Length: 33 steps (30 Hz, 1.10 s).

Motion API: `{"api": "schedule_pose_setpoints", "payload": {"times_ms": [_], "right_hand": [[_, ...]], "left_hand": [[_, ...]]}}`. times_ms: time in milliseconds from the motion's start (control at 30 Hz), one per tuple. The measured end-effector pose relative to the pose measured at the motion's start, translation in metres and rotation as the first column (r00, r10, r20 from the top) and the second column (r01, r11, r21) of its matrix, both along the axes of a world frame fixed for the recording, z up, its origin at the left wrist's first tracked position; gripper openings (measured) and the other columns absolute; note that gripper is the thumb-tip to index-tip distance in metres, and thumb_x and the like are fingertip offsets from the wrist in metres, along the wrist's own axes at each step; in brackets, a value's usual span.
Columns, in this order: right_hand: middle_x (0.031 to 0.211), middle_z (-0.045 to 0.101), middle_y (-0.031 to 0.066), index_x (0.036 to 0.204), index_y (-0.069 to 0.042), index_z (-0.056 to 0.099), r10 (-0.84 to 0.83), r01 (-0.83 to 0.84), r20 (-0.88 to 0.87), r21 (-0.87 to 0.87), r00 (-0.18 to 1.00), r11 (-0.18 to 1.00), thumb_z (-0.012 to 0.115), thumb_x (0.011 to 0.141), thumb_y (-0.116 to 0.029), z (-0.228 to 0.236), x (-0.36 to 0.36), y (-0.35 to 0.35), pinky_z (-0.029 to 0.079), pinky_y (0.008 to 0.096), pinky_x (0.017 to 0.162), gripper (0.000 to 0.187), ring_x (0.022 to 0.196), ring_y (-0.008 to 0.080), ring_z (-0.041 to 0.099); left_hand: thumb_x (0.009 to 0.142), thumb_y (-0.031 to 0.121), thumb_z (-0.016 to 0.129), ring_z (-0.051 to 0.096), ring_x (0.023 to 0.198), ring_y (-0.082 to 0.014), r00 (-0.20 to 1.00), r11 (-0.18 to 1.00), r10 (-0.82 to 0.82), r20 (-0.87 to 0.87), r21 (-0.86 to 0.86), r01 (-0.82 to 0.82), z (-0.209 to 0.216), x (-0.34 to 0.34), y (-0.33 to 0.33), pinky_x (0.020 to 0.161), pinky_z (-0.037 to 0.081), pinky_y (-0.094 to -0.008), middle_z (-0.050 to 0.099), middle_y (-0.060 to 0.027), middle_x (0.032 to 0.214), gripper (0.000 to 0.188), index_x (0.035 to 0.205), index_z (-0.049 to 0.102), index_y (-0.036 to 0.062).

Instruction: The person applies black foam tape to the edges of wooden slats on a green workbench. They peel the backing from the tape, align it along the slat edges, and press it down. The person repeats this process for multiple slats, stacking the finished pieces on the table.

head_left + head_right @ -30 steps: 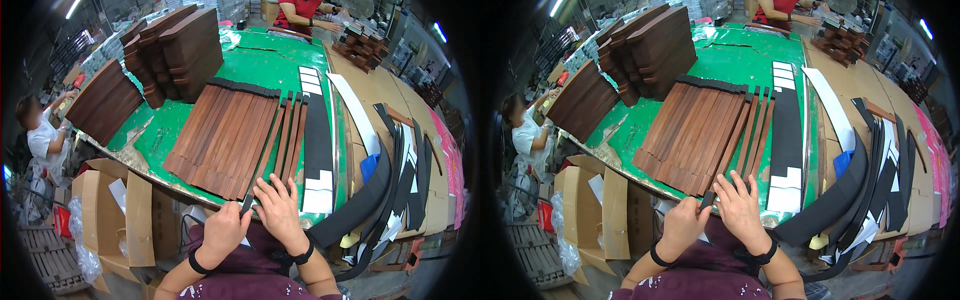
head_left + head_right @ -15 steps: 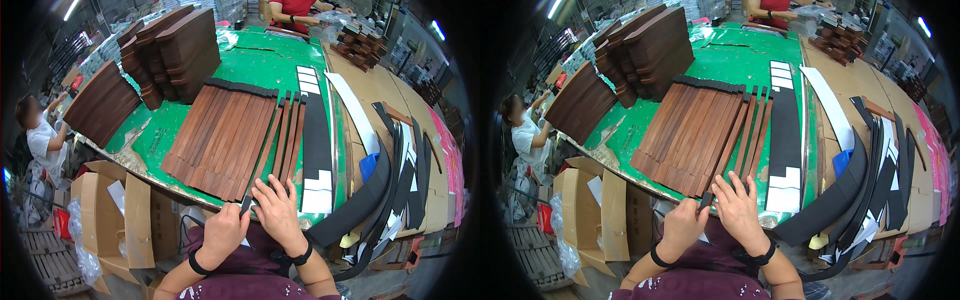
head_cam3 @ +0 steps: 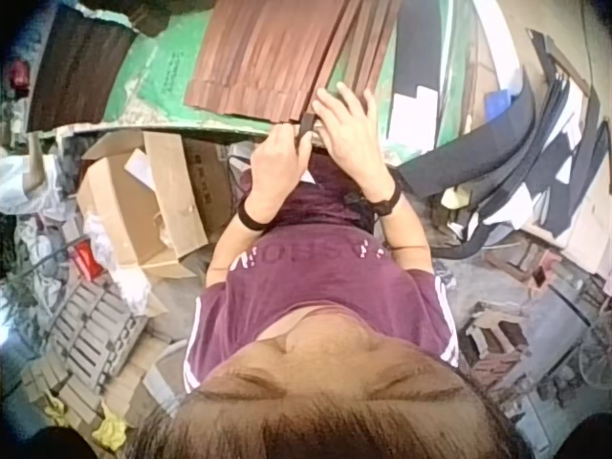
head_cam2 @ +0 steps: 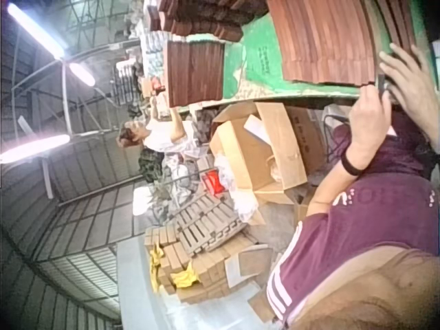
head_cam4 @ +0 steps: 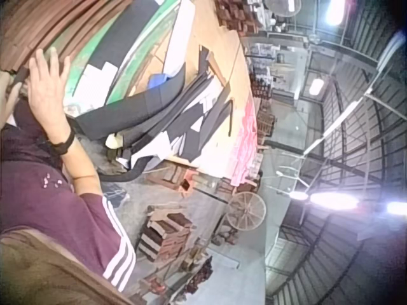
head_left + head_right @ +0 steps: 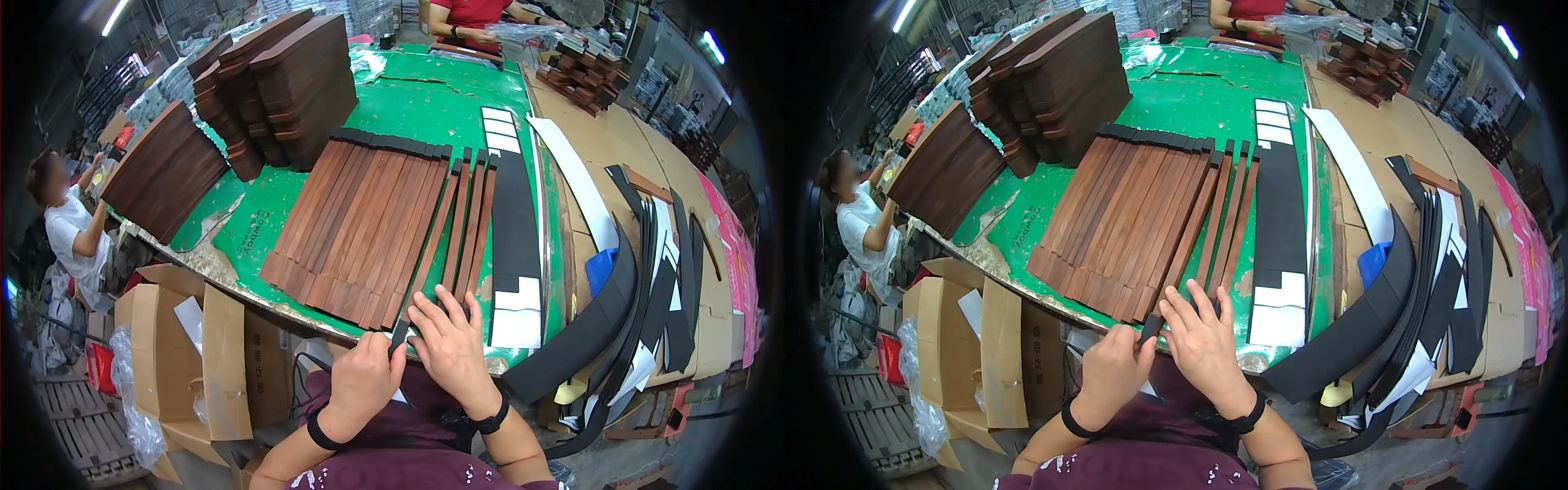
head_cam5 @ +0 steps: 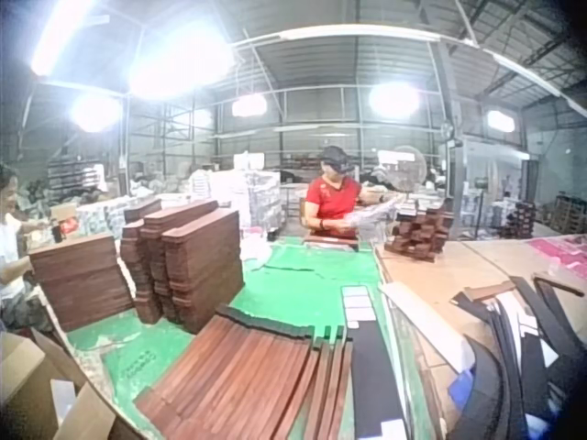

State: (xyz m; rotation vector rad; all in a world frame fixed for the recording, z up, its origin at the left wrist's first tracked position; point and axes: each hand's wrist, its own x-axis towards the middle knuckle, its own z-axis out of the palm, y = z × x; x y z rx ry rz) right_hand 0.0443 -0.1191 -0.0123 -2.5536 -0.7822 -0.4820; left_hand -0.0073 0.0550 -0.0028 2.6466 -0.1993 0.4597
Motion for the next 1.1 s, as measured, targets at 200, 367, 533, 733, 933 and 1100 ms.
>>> {"api": "schedule_pose_setpoints", "payload": {"times_ms": [200, 367, 533, 733, 933, 1100], "right_hand": [[0.147, 0.066, 0.0047, 0.129, -0.01, 0.073, -0.011, 0.011, 0.007, 0.016, 1.0, 1.0, 0.085, 0.084, -0.02, 0.0, 0.0, 0.001, 0.031, 0.0614, 0.124, 0.048, 0.145, 0.0323, 0.053], [0.148, 0.065, 0.0048, 0.13, -0.009, 0.073, -0.008, 0.008, 0.001, 0.011, 1.0, 1.0, 0.085, 0.084, -0.02, 0.001, 0.0, 0.001, 0.03, 0.0613, 0.124, 0.049, 0.145, 0.0325, 0.053], [0.147, 0.066, 0.0067, 0.133, -0.017, 0.073, 0.005, -0.005, -0.01, 0.05, 1.0, 0.999, 0.084, 0.084, -0.019, 0.001, 0.0, 0.001, 0.031, 0.0631, 0.123, 0.05, 0.144, 0.0336, 0.053], [0.146, 0.066, 0.0089, 0.137, -0.031, 0.074, 0.054, -0.054, 0.032, 0.016, 0.998, 0.998, 0.08, 0.086, -0.014, 0.001, 0.002, -0.004, 0.034, 0.0672, 0.119, 0.054, 0.143, 0.0368, 0.054], [0.147, 0.065, 0.0104, 0.137, -0.03, 0.074, 0.058, -0.058, 0.025, 0.016, 0.998, 0.998, 0.077, 0.086, -0.011, 0.001, 0.002, -0.003, 0.034, 0.0677, 0.119, 0.055, 0.143, 0.0384, 0.055], [0.147, 0.066, 0.0122, 0.14, -0.031, 0.072, 0.061, -0.061, 0.019, 0.024, 0.998, 0.998, 0.076, 0.085, -0.009, 0.002, 0.002, -0.003, 0.033, 0.0675, 0.12, 0.059, 0.142, 0.039, 0.055]], "left_hand": [[0.093, 0.023, 0.081, 0.07, 0.065, -0.0331, 1.0, 1.0, 0.007, -0.008, 0.024, -0.007, 0.002, 0.003, -0.003, 0.057, 0.057, -0.0419, 0.065, -0.0132, 0.083, 0.029, 0.092, 0.059, 0.0041], [0.089, 0.018, 0.084, 0.069, 0.069, -0.0344, 0.999, 1.0, 0.022, -0.043, 0.003, -0.022, 0.004, 0.003, -0.004, 0.059, 0.056, -0.0432, 0.065, -0.013, 0.081, 0.027, 0.093, 0.06, 0.0044], [0.094, 0.025, 0.08, 0.071, 0.066, -0.0333, 0.999, 0.999, 0.0, -0.034, 0.047, 0.002, 0.005, 0.004, -0.004, 0.057, 0.058, -0.041, 0.065, -0.0145, 0.085, 0.03, 0.092, 0.058, 0.0037], [0.094, 0.027, 0.081, 0.072, 0.066, -0.0327, 0.999, 0.998, 0.02, -0.03, 0.055, -0.018, 0.0, 0.001, -0.005, 0.057, 0.058, -0.0409, 0.066, -0.0143, 0.087, 0.032, 0.095, 0.059, 0.0035], [0.09, 0.029, 0.087, 0.072, 0.07, -0.0309, 0.997, 0.999, 0.011, -0.081, -0.046, -0.015, -0.002, -0.008, 0.003, 0.059, 0.059, -0.0406, 0.068, -0.0114, 0.088, 0.038, 0.103, 0.063, 0.0035], [0.09, 0.032, 0.087, 0.073, 0.072, -0.0317, 0.998, 0.993, -0.001, -0.056, -0.117, -0.006, -0.002, -0.011, 0.003, 0.059, 0.059, -0.0407, 0.068, -0.0116, 0.091, 0.039, 0.105, 0.064, 0.0034]]}}
